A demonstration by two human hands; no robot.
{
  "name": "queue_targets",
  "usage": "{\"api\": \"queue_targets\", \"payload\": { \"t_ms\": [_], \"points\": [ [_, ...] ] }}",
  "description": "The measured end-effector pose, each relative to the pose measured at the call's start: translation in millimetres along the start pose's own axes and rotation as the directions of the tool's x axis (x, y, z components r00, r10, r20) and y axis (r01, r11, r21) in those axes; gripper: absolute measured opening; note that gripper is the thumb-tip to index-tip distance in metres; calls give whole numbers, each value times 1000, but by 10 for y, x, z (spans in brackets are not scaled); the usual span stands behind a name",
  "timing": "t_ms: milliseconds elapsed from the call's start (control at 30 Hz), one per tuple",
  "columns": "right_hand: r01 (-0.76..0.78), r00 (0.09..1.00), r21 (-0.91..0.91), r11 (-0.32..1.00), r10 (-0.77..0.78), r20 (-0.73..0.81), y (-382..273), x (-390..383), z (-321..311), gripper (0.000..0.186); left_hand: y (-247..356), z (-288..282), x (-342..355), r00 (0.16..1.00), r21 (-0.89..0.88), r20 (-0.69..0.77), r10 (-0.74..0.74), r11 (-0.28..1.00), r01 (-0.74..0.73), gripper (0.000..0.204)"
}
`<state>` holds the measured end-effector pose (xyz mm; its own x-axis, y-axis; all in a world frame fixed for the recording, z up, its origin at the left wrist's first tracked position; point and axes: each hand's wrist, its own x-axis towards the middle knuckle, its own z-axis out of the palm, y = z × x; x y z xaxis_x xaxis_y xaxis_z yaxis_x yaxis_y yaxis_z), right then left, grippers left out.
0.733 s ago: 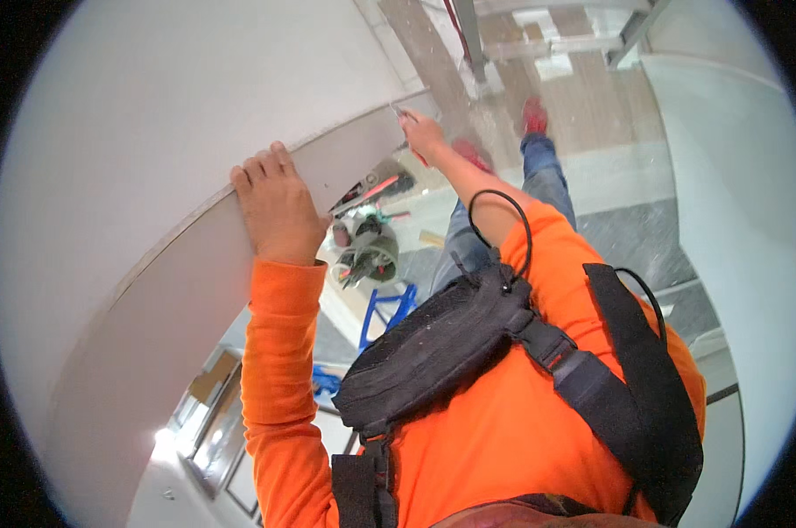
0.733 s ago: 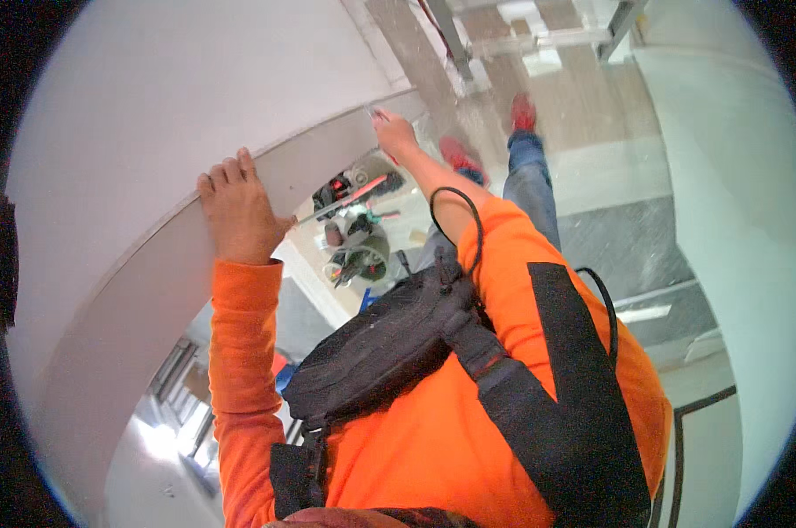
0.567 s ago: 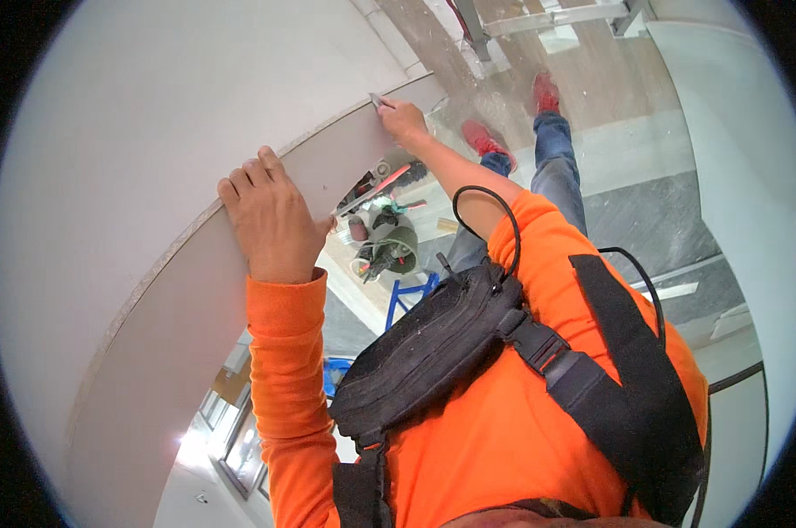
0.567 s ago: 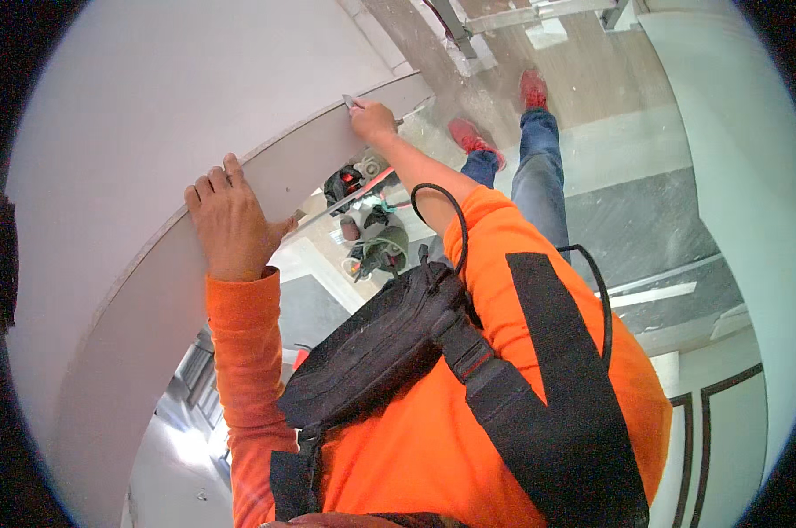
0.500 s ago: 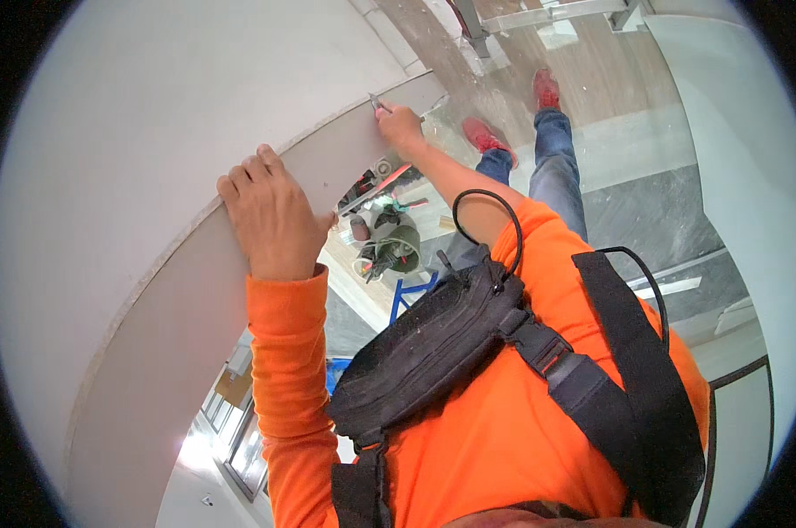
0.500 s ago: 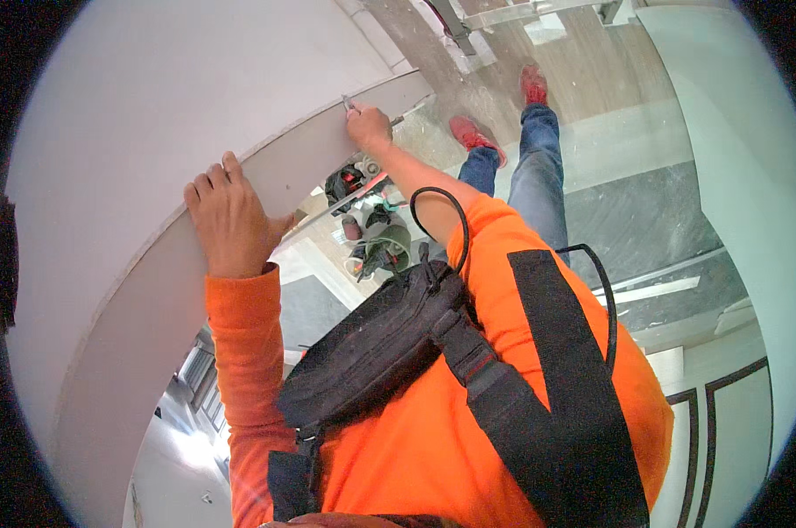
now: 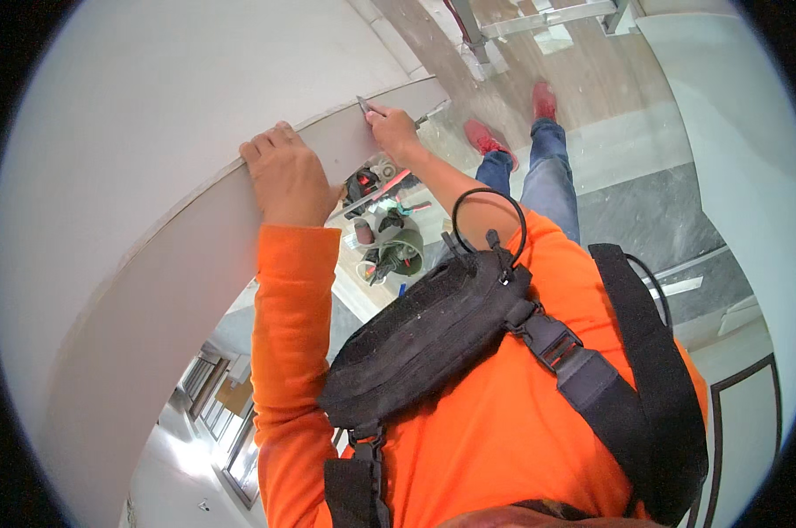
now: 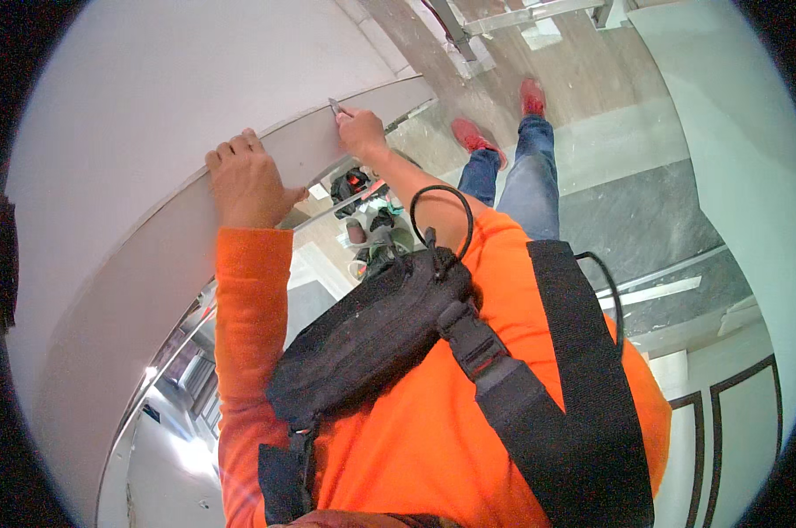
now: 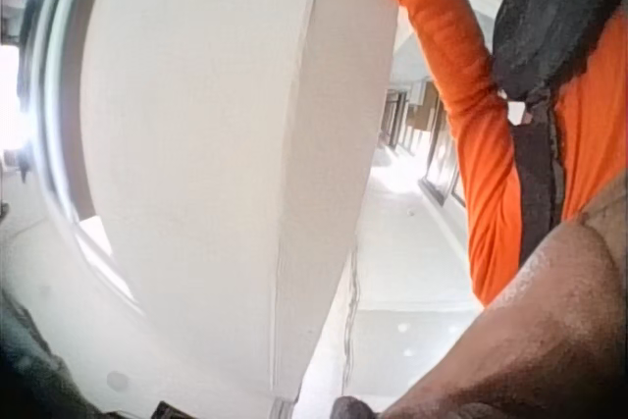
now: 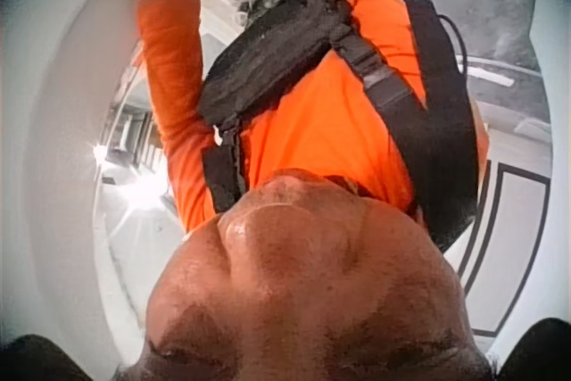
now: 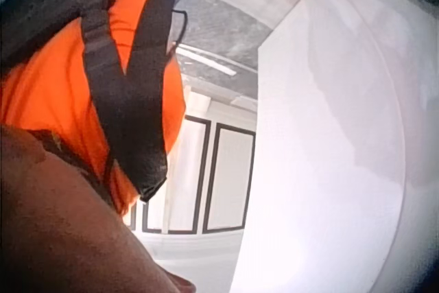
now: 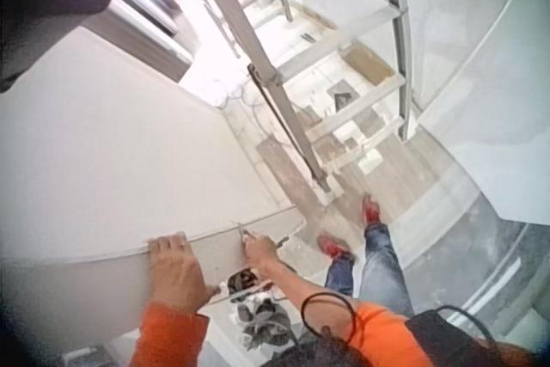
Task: The person uses a utility knife to score and cut a long strip of drywall, first on the floor and then while holding it vertically against a wall.
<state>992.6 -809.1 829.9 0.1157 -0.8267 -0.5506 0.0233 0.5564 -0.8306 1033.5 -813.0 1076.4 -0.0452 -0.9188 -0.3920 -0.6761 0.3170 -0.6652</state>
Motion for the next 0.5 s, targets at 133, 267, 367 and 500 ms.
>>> {"api": "queue_targets", "payload": {
  "t_ms": [133, 267, 367, 500],
  "points": [
    [214, 970, 54, 975, -218, 109, -515, -476, 247, 40, -280, 148, -221, 1000, -102, 1, -17, 995, 17, 102],
    [27, 959, 514, 857, -167, 229, -297, -451, -242, 35, 174, 96, -31, 997, -219, 70, -39, 974, 54, 64],
    [26, 975, 259, 966, -82, 206, -381, -560, -543, 39, -37, -194, -183, 991, -42, 96, -98, 994, 103, 88],
    [129, 968, 169, 977, -161, 195, -520, -403, -846, 34, -386, -675, -444, 982, -25, 26, -185, 982, 185, 73]
  ]
}}
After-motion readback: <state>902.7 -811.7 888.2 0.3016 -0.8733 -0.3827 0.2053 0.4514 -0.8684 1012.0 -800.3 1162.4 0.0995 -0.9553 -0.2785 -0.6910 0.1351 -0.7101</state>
